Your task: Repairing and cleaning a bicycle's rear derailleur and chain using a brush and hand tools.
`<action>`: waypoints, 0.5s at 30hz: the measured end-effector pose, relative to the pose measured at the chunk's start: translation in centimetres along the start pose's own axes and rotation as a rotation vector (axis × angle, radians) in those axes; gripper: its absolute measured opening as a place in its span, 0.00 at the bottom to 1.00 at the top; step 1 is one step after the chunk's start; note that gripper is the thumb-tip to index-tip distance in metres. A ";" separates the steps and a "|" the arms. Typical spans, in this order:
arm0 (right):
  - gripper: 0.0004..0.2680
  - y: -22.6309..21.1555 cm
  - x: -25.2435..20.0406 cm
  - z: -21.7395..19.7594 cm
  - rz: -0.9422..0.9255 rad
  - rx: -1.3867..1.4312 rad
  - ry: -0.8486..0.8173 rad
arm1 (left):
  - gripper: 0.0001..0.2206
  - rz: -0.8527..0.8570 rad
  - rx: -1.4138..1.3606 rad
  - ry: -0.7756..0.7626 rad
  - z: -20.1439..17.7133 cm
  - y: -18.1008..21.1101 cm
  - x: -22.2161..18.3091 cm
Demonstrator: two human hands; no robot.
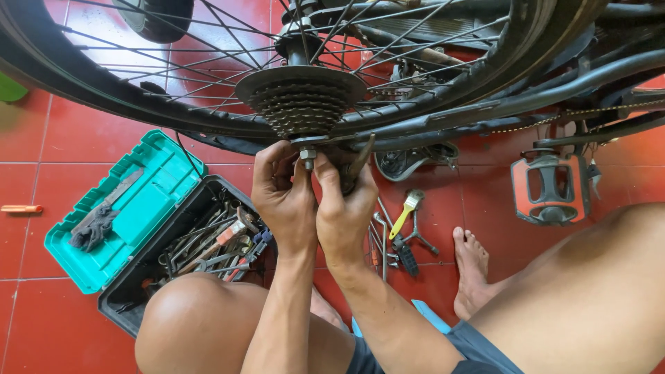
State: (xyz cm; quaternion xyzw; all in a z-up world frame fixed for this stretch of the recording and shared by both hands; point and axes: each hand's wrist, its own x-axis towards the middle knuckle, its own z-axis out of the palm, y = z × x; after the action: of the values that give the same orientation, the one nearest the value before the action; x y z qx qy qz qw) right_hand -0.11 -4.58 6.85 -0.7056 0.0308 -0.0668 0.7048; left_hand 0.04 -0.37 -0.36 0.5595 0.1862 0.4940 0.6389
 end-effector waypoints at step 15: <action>0.06 -0.2 0.1 -0.3 -0.011 0.013 -0.028 | 0.14 -0.005 0.004 -0.001 -0.2 -0.3 -0.1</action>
State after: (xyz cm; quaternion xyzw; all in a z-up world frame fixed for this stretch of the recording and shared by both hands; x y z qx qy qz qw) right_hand -0.08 -4.88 7.08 -0.7019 0.0166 -0.0611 0.7095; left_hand -0.05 -0.28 -0.74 0.5607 0.1882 0.4919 0.6390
